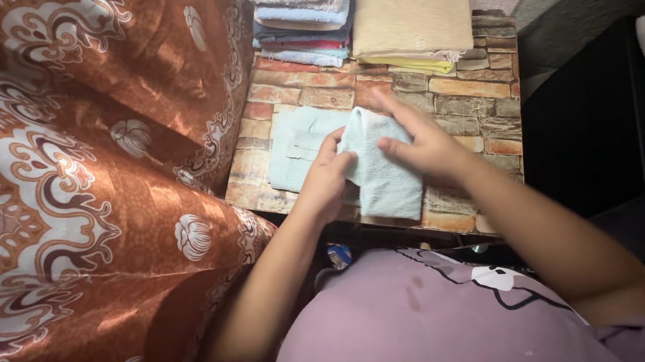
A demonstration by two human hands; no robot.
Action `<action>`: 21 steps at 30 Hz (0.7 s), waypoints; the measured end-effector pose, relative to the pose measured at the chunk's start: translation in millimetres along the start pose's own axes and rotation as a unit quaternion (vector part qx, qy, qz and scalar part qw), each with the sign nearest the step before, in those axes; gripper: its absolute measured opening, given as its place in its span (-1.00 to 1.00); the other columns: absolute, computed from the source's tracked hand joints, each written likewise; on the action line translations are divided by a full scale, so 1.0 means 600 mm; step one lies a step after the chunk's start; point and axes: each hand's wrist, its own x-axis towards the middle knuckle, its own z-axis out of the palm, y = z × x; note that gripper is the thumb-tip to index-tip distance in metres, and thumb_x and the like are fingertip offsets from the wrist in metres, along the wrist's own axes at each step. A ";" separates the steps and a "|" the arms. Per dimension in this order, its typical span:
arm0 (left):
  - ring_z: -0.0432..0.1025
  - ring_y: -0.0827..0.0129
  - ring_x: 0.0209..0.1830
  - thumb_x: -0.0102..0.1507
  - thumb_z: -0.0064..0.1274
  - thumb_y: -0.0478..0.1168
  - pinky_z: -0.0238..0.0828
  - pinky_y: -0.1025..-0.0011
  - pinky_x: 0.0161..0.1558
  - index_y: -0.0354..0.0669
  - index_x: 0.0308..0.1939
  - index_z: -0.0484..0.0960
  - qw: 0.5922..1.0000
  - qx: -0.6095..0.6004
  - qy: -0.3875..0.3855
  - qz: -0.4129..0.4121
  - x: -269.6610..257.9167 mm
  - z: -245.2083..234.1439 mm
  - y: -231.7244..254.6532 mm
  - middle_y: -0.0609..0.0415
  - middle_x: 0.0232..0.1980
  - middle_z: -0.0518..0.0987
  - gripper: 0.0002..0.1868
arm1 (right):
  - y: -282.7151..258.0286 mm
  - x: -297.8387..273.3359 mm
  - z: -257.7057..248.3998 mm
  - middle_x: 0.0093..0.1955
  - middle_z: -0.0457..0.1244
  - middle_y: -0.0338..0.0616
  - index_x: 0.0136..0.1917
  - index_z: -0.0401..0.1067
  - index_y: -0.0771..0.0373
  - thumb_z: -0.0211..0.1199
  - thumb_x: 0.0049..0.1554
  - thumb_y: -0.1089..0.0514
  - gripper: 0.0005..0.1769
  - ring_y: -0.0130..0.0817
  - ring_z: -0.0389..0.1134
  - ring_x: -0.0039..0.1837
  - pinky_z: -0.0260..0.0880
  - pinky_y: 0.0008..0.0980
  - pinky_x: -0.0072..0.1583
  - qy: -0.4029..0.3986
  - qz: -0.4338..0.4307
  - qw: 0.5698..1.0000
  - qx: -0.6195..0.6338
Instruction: The person folds multiple towels and bed linens on a small table, smoothing and aligning each piece before stacking them neatly. The person handles light blue, white, and patterned towels, folding them into compact rectangles and placing them in a growing stack.
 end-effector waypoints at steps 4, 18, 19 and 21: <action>0.46 0.42 0.07 0.34 -0.17 -0.31 0.42 0.42 0.09 -0.10 0.40 0.32 1.000 0.019 -0.001 0.006 0.005 0.013 0.005 0.01 0.13 0.55 -0.49 | -0.023 0.024 -0.028 0.52 0.16 0.05 0.36 0.45 0.07 0.40 0.10 0.01 -0.44 -0.01 0.04 0.61 0.02 -0.03 0.55 -0.056 -0.055 0.997 -0.010; 0.49 0.33 0.10 0.43 -0.20 -0.09 0.48 0.36 0.09 -0.29 0.40 0.35 0.990 -0.127 -0.023 -0.060 -0.024 0.049 0.022 -0.04 0.16 0.56 -0.49 | -0.006 0.062 -0.048 0.11 0.33 -0.17 0.01 0.43 0.16 0.34 0.21 0.11 -0.84 -0.33 0.32 0.23 0.34 -0.25 0.27 -0.075 0.035 0.996 -0.039; 0.50 0.34 0.12 0.45 -0.21 -0.06 0.48 0.40 0.12 -0.31 0.43 0.31 0.987 -0.154 -0.022 -0.050 -0.028 0.054 0.021 -0.05 0.18 0.56 -0.46 | -0.007 0.062 -0.040 0.14 0.31 -0.16 0.07 0.43 0.17 0.35 0.19 0.09 -0.78 -0.32 0.31 0.25 0.34 -0.24 0.28 -0.058 0.023 0.998 0.005; 0.49 0.36 0.05 0.32 -0.01 -0.28 0.46 0.43 0.06 -0.18 0.46 0.14 0.999 0.022 0.000 0.025 -0.042 0.058 0.017 -0.12 0.11 0.57 -0.36 | -0.009 0.061 -0.027 0.19 0.29 -0.12 0.18 0.42 0.19 0.38 0.15 0.07 -0.64 -0.31 0.30 0.28 0.34 -0.22 0.30 -0.024 -0.002 0.995 0.092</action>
